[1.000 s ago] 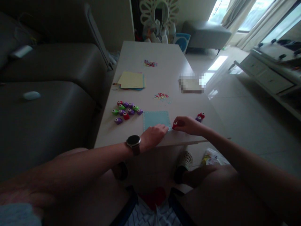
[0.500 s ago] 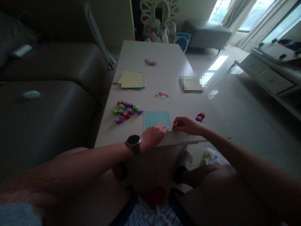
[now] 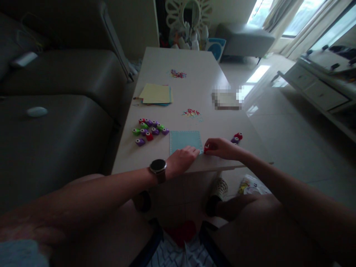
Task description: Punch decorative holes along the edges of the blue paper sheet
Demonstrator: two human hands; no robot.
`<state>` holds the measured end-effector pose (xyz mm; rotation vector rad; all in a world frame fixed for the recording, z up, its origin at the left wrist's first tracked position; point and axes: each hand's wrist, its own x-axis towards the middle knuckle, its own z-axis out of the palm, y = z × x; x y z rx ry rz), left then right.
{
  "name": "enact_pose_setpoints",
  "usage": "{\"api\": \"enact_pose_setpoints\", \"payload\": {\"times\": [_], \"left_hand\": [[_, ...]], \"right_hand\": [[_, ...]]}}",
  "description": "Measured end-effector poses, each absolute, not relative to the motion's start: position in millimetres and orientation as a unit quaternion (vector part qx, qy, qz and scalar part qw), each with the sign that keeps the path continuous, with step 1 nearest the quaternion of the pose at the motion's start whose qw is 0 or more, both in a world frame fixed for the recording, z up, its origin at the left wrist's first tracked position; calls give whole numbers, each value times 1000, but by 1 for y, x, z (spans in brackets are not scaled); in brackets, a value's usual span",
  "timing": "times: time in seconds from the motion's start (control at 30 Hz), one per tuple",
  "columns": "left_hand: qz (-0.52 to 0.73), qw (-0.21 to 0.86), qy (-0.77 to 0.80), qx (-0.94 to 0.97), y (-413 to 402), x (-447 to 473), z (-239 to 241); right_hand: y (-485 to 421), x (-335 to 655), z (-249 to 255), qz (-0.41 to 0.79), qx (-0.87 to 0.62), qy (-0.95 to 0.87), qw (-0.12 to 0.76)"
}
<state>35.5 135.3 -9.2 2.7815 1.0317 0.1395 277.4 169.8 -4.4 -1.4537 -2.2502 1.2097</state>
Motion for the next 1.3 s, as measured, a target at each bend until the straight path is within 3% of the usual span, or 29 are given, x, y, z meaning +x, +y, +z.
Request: {"api": "enact_pose_setpoints", "payload": {"times": [0.87,1.3], "left_hand": [[35,91,297,950,136,32,-8],[7,127,269,955,139,26,0]], "right_hand": [[167,274,3,403,-458,-789,76],[170,279,5,480,-503,-718,29]]}}
